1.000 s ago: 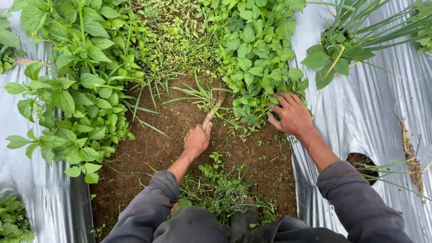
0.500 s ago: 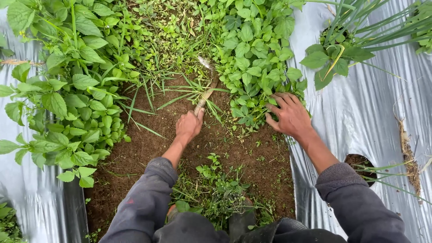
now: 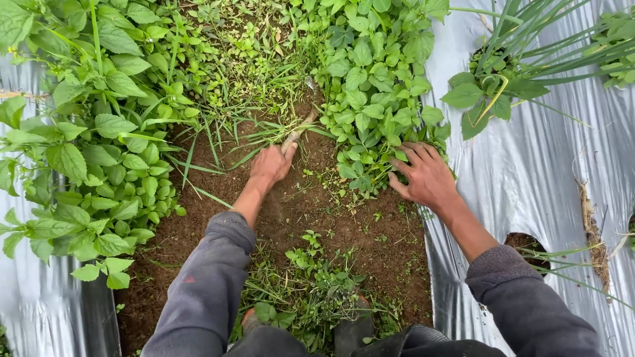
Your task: The person uses a small hand hoe to loosen soil and remove weeds from a garden bed covered with plastic mulch. They also pull weeds by hand from around the base of the plants and gather the removed vegetation.
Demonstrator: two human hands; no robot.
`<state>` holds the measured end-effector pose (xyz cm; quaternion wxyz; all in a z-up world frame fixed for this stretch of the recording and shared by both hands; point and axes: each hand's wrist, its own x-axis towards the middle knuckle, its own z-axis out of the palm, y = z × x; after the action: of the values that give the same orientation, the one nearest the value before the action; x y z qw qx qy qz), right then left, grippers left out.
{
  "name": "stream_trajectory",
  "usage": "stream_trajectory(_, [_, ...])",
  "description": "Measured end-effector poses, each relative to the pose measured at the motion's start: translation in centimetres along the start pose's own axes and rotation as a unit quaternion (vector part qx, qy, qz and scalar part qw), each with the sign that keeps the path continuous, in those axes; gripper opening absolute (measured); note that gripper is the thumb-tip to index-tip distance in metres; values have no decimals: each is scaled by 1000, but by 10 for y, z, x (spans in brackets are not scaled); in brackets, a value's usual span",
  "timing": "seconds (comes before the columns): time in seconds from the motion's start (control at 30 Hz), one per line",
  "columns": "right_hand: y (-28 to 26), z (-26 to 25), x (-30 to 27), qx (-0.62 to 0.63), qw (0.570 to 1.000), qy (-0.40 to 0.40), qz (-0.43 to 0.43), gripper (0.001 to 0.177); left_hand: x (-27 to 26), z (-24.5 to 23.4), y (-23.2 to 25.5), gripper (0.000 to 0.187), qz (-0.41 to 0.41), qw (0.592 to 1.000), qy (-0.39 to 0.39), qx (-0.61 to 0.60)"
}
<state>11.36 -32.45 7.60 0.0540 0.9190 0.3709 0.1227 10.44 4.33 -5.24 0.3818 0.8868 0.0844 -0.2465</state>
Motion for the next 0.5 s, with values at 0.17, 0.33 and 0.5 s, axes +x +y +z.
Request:
stream_trajectory(0.17, [1, 1, 1, 7, 1000, 24, -1, 23, -35, 21, 3, 58, -70, 997, -1, -28])
stream_trajectory(0.33, [3, 4, 2, 12, 1000, 9, -5, 22, -64, 10, 22, 60, -88, 996, -10, -7])
stream_trajectory(0.5, [1, 2, -1, 15, 1000, -14, -4, 22, 3, -15, 26, 60, -74, 997, 30, -24])
